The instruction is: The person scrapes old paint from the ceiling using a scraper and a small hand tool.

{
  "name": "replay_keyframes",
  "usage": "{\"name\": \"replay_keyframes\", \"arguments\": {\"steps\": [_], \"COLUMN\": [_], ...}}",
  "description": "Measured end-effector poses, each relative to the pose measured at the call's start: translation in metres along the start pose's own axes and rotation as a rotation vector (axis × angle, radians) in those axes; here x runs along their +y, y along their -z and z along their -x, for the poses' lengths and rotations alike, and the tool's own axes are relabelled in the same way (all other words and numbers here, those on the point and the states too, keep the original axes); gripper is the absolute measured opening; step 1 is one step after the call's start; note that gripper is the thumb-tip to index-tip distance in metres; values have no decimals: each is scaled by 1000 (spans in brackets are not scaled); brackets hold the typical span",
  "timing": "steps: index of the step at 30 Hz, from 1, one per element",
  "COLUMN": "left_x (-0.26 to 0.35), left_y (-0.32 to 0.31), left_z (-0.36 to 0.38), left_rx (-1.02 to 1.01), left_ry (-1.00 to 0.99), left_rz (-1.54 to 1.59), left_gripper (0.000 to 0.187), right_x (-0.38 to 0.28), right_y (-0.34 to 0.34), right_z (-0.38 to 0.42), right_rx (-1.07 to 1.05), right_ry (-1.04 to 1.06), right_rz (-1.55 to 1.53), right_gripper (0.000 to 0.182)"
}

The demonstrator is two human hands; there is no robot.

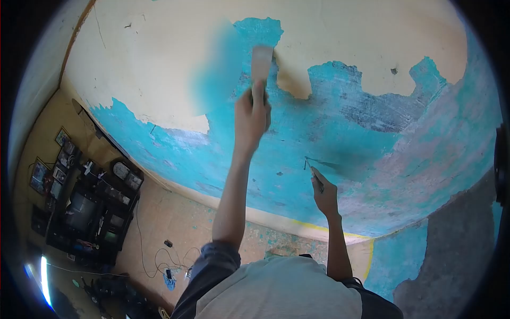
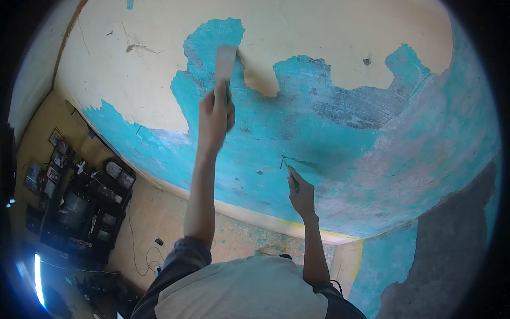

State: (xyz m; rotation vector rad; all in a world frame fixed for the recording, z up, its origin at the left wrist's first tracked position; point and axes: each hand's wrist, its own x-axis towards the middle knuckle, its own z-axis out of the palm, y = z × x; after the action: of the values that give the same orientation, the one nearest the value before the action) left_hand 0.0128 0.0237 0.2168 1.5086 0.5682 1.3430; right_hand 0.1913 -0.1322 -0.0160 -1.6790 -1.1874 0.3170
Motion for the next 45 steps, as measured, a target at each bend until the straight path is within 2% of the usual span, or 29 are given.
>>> {"name": "replay_keyframes", "arguments": {"steps": [2, 4, 6, 7, 12, 15, 17, 22, 24, 26, 30, 33, 37, 41, 44, 45], "left_x": [22, 15, -23, -28, -10, -27, -36, -3, -15, -27, -11, -8, -20, 8, 7, -7], "left_y": [-6, -5, 4, 2, 6, 11, 5, 5, 9, 6, 1, 9, 2, -7, -5, -3], "left_z": [-12, -11, 7, 20, 11, 19, 26, 6, 13, 21, 8, 5, 16, -9, -8, 0], "left_rx": [-8, -16, 47, 54, -28, 1, 52, -1, 4, 16, -11, -12, 38, 22, -11, 16], "left_ry": [-57, -88, -10, 44, 62, 40, 119, 63, 62, 62, 38, 47, 91, -63, -94, -46], "left_rz": [-16, 20, -81, -14, 5, -2, 42, 10, 19, 30, 25, -39, -10, -45, -26, -38], "left_gripper": [48, 48, 48, 48, 47, 48, 50, 49, 49, 48, 47, 46, 53, 48, 49, 49], "right_x": [5, 4, 2, -1, 8, 6, 15, 5, 4, 10, 12, 5, 3, 7, 10, 10], "right_y": [-1, 1, 1, 2, 3, 1, -6, 1, -2, -6, -6, -2, -1, -2, -2, -1], "right_z": [0, 0, 2, 3, 1, 6, 1, 1, 6, 3, 2, 3, 2, 2, 2, 2], "right_rx": [13, 17, 27, 19, 12, -10, 70, 29, 18, 64, 77, 15, 24, 29, 26, 28], "right_ry": [55, 53, 53, 26, -1, -19, 86, 19, -5, 63, 85, 5, 18, 37, 39, 44], "right_rz": [-13, -5, -10, -4, 10, 14, -61, -28, -17, -39, -63, -26, -23, -33, -15, -15], "right_gripper": [37, 37, 37, 38, 37, 37, 37, 37, 37, 36, 36, 37, 37, 36, 36, 36]}}
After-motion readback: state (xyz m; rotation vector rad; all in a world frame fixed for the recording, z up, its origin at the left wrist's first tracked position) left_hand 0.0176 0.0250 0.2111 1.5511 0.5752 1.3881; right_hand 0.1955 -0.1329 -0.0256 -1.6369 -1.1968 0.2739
